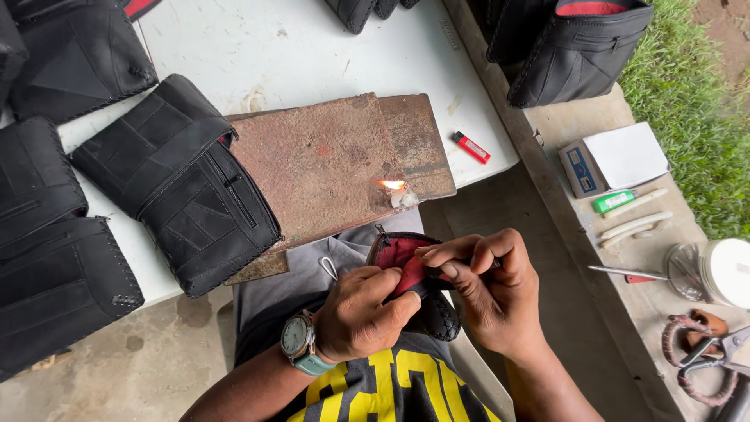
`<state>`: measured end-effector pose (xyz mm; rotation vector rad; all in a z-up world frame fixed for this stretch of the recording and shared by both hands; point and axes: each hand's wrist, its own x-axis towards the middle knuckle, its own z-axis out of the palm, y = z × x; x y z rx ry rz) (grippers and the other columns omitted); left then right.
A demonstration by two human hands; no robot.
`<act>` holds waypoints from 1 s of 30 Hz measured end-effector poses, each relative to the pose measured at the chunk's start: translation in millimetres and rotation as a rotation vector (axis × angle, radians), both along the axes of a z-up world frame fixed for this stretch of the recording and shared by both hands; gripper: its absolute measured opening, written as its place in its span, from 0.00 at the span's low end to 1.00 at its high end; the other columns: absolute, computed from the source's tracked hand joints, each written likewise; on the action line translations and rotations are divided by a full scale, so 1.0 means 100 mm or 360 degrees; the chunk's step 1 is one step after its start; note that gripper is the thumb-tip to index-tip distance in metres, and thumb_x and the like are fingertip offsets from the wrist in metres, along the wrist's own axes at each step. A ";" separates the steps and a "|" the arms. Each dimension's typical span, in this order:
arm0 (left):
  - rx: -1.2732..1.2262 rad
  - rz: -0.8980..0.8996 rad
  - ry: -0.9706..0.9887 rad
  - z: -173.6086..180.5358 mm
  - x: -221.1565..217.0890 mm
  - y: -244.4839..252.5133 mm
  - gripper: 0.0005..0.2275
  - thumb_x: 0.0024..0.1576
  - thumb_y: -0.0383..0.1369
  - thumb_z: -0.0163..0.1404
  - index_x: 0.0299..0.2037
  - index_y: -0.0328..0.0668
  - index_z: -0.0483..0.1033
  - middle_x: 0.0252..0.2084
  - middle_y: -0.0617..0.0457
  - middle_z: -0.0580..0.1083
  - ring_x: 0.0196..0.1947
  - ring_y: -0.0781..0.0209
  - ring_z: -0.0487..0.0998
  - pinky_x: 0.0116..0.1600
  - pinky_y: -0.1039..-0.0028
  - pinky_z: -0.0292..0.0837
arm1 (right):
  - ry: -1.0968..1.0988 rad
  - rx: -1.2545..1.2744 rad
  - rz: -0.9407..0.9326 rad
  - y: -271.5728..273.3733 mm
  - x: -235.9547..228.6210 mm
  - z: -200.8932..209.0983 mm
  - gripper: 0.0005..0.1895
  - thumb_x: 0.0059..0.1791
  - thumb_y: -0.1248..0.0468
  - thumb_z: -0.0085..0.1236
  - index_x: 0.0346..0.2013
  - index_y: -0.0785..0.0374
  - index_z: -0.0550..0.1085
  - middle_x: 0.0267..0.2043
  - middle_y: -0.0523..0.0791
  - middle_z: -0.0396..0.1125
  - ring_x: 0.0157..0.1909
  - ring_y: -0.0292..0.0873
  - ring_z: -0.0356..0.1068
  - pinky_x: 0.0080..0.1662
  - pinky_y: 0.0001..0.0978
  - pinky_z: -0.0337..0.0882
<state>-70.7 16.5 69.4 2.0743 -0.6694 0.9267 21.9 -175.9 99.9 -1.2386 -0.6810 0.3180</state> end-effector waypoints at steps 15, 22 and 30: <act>0.0433 0.0123 -0.0085 0.25 -0.21 0.19 0.15 0.55 0.25 0.58 0.50 0.40 0.69 0.47 0.29 0.75 0.30 0.51 0.74 0.34 0.68 0.73 | 0.0522 0.0748 -0.0298 -0.15 0.39 0.08 0.10 0.59 0.72 0.54 0.50 0.60 0.63 0.49 0.52 0.73 0.52 0.53 0.76 0.49 0.47 0.77; 0.0573 0.0219 -0.0172 0.46 -0.19 0.26 0.14 0.57 0.27 0.58 0.51 0.43 0.68 0.49 0.29 0.75 0.31 0.52 0.75 0.35 0.69 0.75 | -0.0083 0.0772 -0.0249 -0.23 0.05 0.14 0.14 0.60 0.74 0.57 0.48 0.62 0.60 0.46 0.54 0.73 0.53 0.46 0.77 0.59 0.49 0.79; 0.0605 0.0241 -0.0088 0.49 -0.24 0.26 0.13 0.57 0.26 0.57 0.49 0.36 0.69 0.45 0.28 0.75 0.31 0.48 0.77 0.32 0.67 0.73 | -0.0138 0.0147 0.0094 0.21 -0.08 0.18 0.13 0.54 0.77 0.53 0.40 0.64 0.57 0.46 0.59 0.74 0.55 0.51 0.77 0.52 0.42 0.79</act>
